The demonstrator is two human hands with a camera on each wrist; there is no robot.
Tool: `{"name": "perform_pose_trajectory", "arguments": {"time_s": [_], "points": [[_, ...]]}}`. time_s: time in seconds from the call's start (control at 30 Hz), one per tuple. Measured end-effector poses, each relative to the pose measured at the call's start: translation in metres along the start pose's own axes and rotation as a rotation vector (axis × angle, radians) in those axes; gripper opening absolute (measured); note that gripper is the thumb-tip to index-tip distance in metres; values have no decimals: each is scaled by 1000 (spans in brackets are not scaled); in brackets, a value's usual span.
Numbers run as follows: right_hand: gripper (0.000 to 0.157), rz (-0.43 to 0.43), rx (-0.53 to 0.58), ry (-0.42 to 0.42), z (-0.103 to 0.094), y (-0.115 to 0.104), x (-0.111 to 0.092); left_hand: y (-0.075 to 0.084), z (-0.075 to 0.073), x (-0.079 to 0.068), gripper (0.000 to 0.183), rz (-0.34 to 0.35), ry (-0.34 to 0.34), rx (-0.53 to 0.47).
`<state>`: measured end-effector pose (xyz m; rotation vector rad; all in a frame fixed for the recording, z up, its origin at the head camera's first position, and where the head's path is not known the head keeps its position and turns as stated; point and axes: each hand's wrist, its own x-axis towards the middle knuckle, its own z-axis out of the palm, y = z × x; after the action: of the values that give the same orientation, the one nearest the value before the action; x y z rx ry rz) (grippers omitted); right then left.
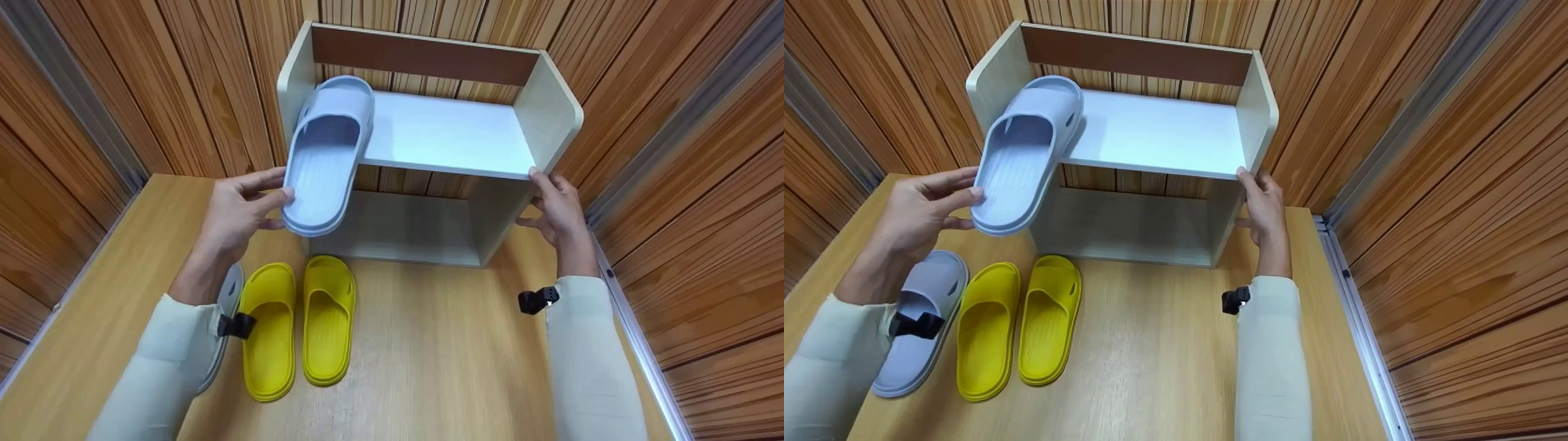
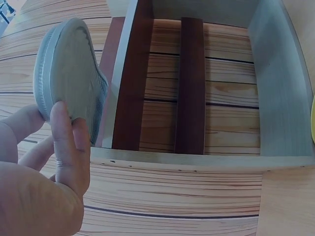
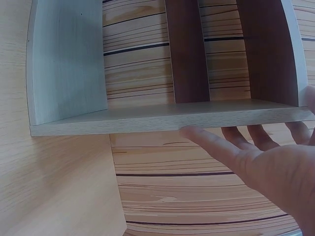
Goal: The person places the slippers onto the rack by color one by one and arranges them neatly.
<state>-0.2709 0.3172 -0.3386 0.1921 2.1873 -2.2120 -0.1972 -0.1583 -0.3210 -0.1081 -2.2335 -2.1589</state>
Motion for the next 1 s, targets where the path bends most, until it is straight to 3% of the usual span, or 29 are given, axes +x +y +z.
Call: {"name": "perform_pose_trajectory", "arguments": {"time_s": [0.37,0.7,1.0], "points": [[81,32,-18,23,4,-1,1,6,-1,13,45,-40,8,27],[82,38,-21,23,2,0,0,8,3,30,42,-72,43,-10],[70,-17,23,-14,0,0,0,10,5,39,41,-82,61,-47]]}}
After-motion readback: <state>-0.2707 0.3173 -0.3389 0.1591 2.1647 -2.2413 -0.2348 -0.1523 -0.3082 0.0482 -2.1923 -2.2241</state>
